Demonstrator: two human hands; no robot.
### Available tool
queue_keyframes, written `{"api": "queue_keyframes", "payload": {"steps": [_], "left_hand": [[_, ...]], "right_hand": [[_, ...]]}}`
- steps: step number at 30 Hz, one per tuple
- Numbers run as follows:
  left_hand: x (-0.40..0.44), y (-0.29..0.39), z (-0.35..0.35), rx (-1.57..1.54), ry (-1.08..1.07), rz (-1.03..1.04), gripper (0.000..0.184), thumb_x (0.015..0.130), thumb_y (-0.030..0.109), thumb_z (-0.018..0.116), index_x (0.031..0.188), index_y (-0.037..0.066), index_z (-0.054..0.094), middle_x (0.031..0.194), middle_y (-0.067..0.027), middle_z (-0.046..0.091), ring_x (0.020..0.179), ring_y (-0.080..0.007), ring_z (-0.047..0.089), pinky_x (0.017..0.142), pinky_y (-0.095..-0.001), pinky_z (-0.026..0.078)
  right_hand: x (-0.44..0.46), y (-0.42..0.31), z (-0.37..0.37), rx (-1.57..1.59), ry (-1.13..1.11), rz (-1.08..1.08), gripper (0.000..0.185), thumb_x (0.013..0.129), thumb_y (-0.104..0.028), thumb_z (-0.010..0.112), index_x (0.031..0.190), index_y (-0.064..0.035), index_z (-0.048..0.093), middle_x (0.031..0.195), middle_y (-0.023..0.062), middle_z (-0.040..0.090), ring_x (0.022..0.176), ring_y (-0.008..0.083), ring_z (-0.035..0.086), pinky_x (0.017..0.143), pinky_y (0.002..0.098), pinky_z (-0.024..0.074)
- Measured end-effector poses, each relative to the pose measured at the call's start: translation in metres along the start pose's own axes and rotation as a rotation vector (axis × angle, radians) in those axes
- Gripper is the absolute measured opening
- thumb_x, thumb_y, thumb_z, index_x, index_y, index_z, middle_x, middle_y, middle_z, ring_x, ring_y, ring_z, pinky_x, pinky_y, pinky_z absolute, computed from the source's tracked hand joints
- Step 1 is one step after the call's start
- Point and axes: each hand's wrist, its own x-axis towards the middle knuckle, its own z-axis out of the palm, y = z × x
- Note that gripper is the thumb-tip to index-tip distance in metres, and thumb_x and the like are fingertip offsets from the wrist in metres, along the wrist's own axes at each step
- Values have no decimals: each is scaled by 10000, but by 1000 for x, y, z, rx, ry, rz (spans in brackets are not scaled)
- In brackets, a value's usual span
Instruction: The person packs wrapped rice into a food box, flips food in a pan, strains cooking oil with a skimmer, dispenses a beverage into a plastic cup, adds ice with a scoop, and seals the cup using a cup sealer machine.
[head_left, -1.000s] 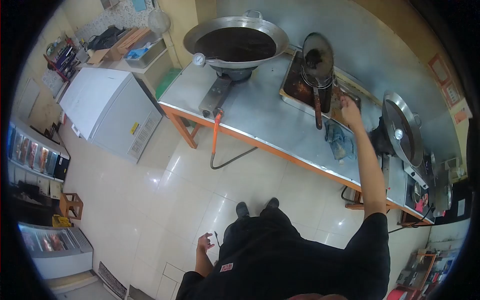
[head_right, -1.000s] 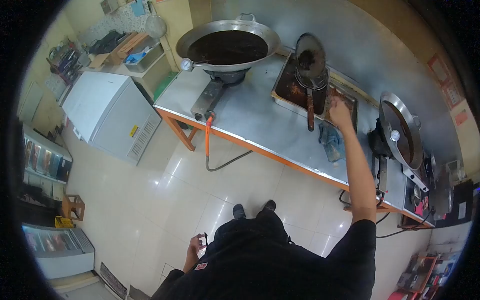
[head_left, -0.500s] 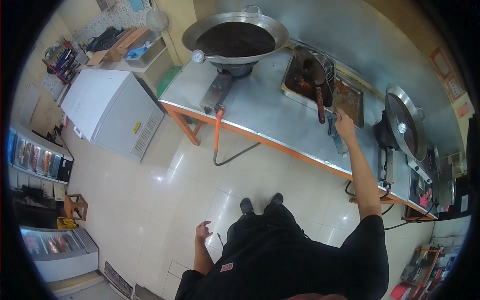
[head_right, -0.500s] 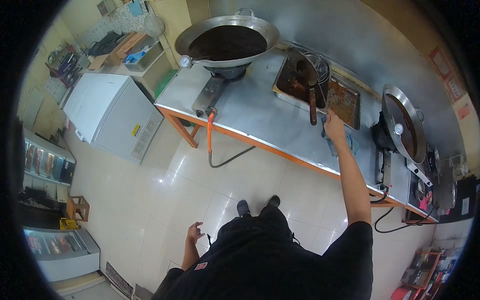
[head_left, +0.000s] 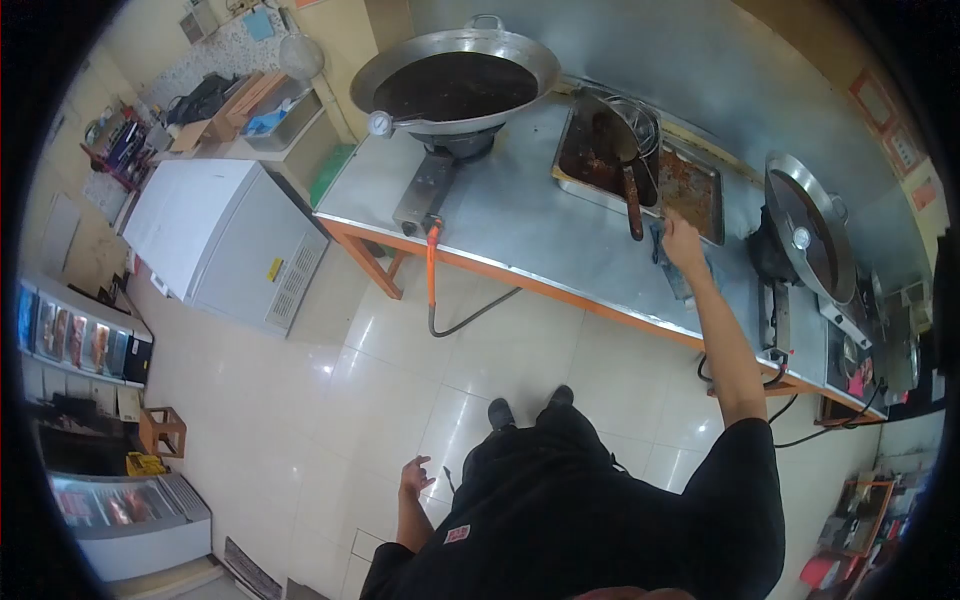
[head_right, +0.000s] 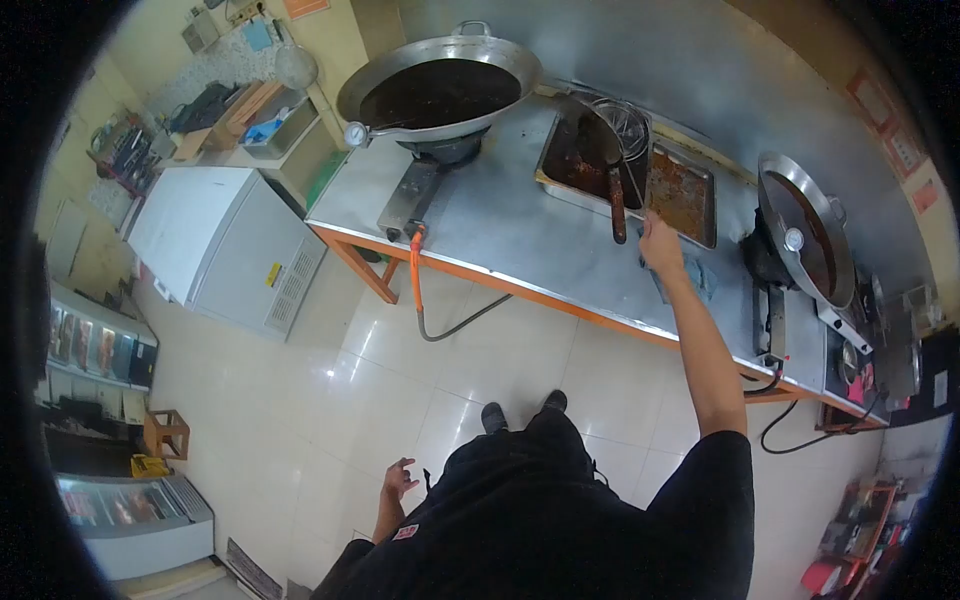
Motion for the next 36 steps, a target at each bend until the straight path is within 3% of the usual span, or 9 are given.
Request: {"api": "queue_keyframes", "payload": {"steps": [3, 6, 9, 12, 15, 18, 21, 24, 36], "left_hand": [[-10, 34, 11, -189, 86, -100, 336, 915, 150, 412, 1177, 76, 610, 608, 5, 343, 511, -121, 370, 679, -383, 576], [-4, 37, 17, -227, 63, -100, 354, 896, 118, 402, 1181, 55, 602, 610, -6, 356, 506, -130, 379, 684, -391, 578], [-4, 40, 26, -155, 11, -130, 351, 903, 128, 408, 1183, 37, 598, 612, -13, 360, 505, -137, 380, 691, -399, 579], [-9, 39, 37, -158, 72, -119, 381, 895, 137, 403, 1220, 45, 580, 609, 5, 319, 517, -119, 361, 701, -398, 576], [-22, 43, 52, -153, 112, -98, 388, 882, 120, 405, 1222, 52, 580, 635, -13, 349, 535, -128, 385, 717, -402, 579], [-20, 32, 68, -183, 139, -112, 326, 904, 164, 440, 1154, 59, 619, 646, -30, 379, 539, -148, 403, 677, -394, 584], [-18, 32, 93, -240, 130, -141, 314, 923, 233, 455, 1122, 69, 634, 635, -10, 354, 537, -134, 396, 662, -377, 586], [-20, 36, 120, -272, 106, -114, 314, 931, 261, 457, 1101, 69, 639, 625, 5, 334, 533, -119, 384, 649, -368, 590], [-88, 12, 185, -141, 99, 59, 323, 846, 91, 484, 1133, 52, 626, 620, -15, 407, 504, -120, 418, 668, -406, 579]], "right_hand": [[-10, 1, 2, -38, 38, 37, 325, 921, -130, 463, 1217, -40, 564, 1091, 264, 613, 1036, 476, 552, 886, 498, 450], [-2, 44, 31, -19, 222, -201, 345, 956, -171, 430, 1265, -68, 545, 962, 245, 657, 793, 415, 651, 699, 481, 517], [-11, 19, 2, 448, -111, 286, 331, 988, -214, 411, 1248, -65, 553, 769, 153, 633, 530, 243, 596, 469, 370, 476], [-4, 35, 1, 973, -172, 450, 328, 1006, -239, 392, 1233, -68, 556, 659, 69, 536, 444, 109, 464, 372, 286, 369], [22, 42, -9, 982, -109, 449, 329, 1009, -237, 380, 1240, -64, 536, 637, 59, 502, 432, 110, 453, 350, 289, 337], [63, 49, -34, 533, -63, 305, 353, 1004, -250, 383, 1294, -89, 506, 724, 129, 606, 562, 219, 602, 451, 368, 459], [120, 92, -21, -35, 306, -92, 378, 977, -264, 428, 1321, -121, 493, 907, 232, 662, 777, 359, 671, 645, 481, 522], [140, 64, -43, -64, 141, 137, 403, 950, -264, 443, 1333, -145, 486, 1078, 270, 627, 1002, 462, 595, 844, 561, 473], [180, 75, 39, -341, -90, 187, 598, 883, -189, 571, 1433, -166, 335, 1123, 270, 576, 971, 386, 645, 810, 468, 536]]}}
